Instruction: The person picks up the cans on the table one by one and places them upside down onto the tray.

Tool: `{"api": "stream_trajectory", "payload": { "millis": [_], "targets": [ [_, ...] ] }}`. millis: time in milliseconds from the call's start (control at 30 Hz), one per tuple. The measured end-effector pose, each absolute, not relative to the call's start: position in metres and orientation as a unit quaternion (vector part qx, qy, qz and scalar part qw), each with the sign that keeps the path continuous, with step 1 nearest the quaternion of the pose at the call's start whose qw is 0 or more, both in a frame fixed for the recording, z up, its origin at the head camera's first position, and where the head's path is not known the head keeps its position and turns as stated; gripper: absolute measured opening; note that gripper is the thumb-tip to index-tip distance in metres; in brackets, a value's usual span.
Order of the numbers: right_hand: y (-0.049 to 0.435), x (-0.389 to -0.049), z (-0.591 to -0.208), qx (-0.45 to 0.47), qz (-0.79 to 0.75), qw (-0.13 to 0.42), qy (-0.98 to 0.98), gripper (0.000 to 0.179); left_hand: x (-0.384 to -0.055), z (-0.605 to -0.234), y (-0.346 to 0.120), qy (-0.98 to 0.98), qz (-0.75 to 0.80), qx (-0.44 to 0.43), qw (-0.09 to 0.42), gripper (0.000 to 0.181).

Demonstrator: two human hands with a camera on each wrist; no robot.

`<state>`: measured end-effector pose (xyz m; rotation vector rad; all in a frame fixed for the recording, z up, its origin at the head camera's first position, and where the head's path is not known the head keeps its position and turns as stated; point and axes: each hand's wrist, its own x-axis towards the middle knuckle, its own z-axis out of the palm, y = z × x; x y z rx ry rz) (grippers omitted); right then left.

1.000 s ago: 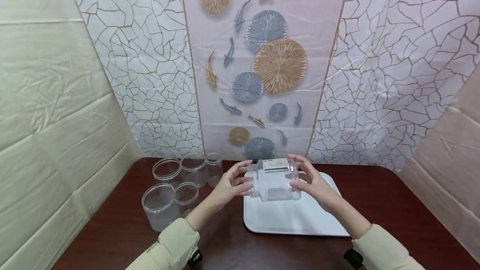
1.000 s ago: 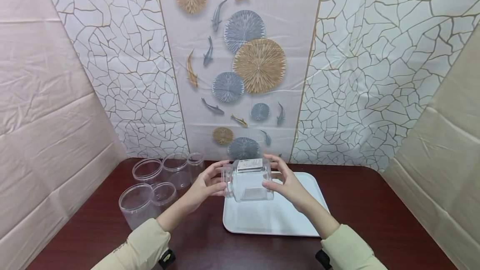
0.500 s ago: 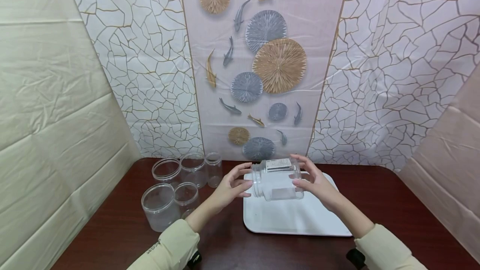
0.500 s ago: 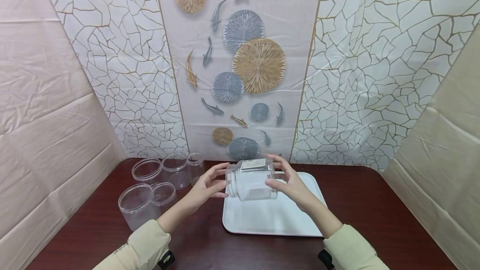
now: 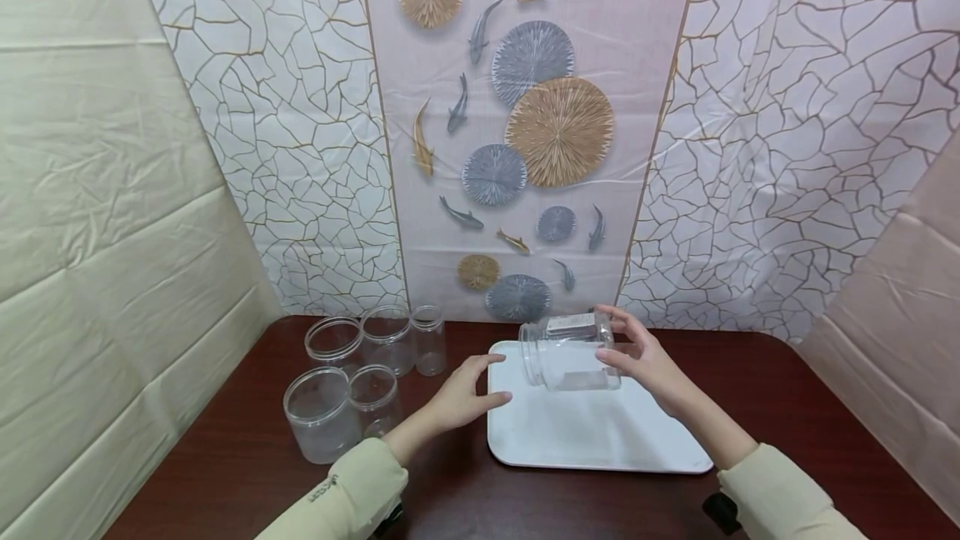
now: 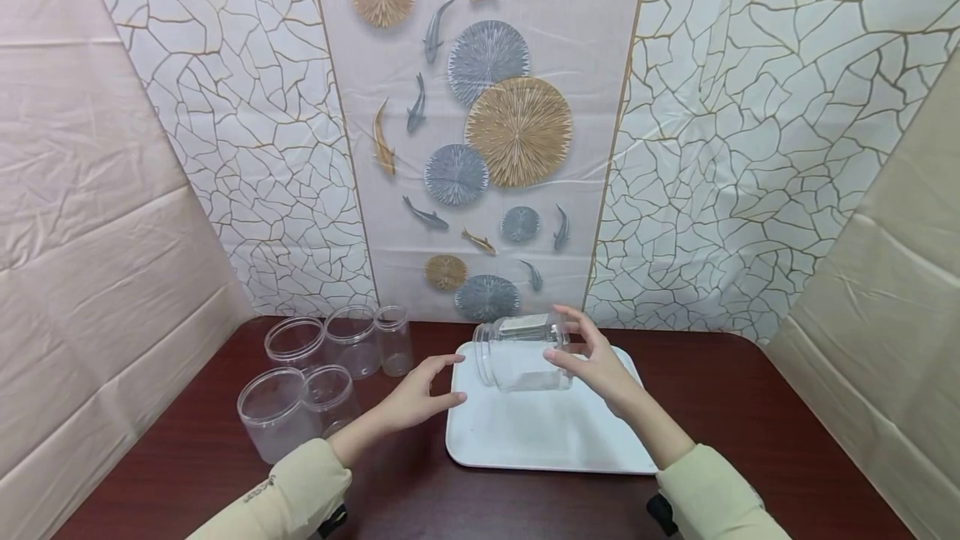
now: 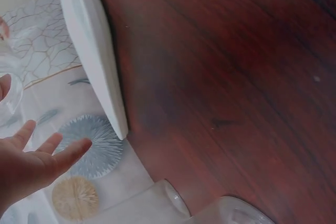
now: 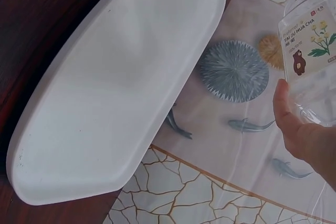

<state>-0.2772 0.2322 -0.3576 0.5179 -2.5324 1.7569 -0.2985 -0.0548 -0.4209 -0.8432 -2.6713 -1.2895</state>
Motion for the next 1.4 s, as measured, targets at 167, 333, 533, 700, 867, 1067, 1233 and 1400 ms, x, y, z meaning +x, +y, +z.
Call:
{"api": "stream_trajectory", "payload": {
  "millis": [167, 333, 533, 700, 867, 1067, 1233, 1400],
  "targets": [
    [0.236, -0.28, -0.359, 0.157, 0.555, 0.014, -0.817, 0.065, -0.301, -0.424, -0.052, -0.884, -0.38, -0.273, 0.013, 0.06],
    [0.24, -0.281, -0.358, 0.145, 0.543, 0.019, -0.827, 0.066, -0.305, -0.425, -0.05, -0.897, -0.346, -0.274, -0.025, 0.072],
    [0.244, -0.283, -0.358, 0.14, 0.537, 0.027, -0.831, 0.068, -0.305, -0.428, -0.051, -0.916, -0.288, -0.273, -0.061, 0.091],
    [0.248, -0.286, -0.359, 0.137, 0.534, 0.036, -0.833, 0.068, -0.304, -0.433, -0.053, -0.931, -0.235, -0.267, -0.086, 0.103],
    [0.254, -0.288, -0.359, 0.127, 0.528, 0.037, -0.839, 0.071, -0.302, -0.435, -0.053, -0.939, -0.192, -0.263, -0.108, 0.109],
    [0.258, -0.29, -0.358, 0.115, 0.514, 0.044, -0.849, 0.071, -0.299, -0.432, -0.05, -0.944, -0.177, -0.254, -0.114, 0.109],
    [0.261, -0.291, -0.357, 0.103, 0.505, 0.045, -0.856, 0.072, -0.3, -0.433, -0.049, -0.948, -0.168, -0.246, -0.112, 0.11],
    [0.264, -0.291, -0.356, 0.099, 0.503, 0.046, -0.857, 0.073, -0.302, -0.437, -0.049, -0.948, -0.158, -0.253, -0.112, 0.112]
  ]
}}
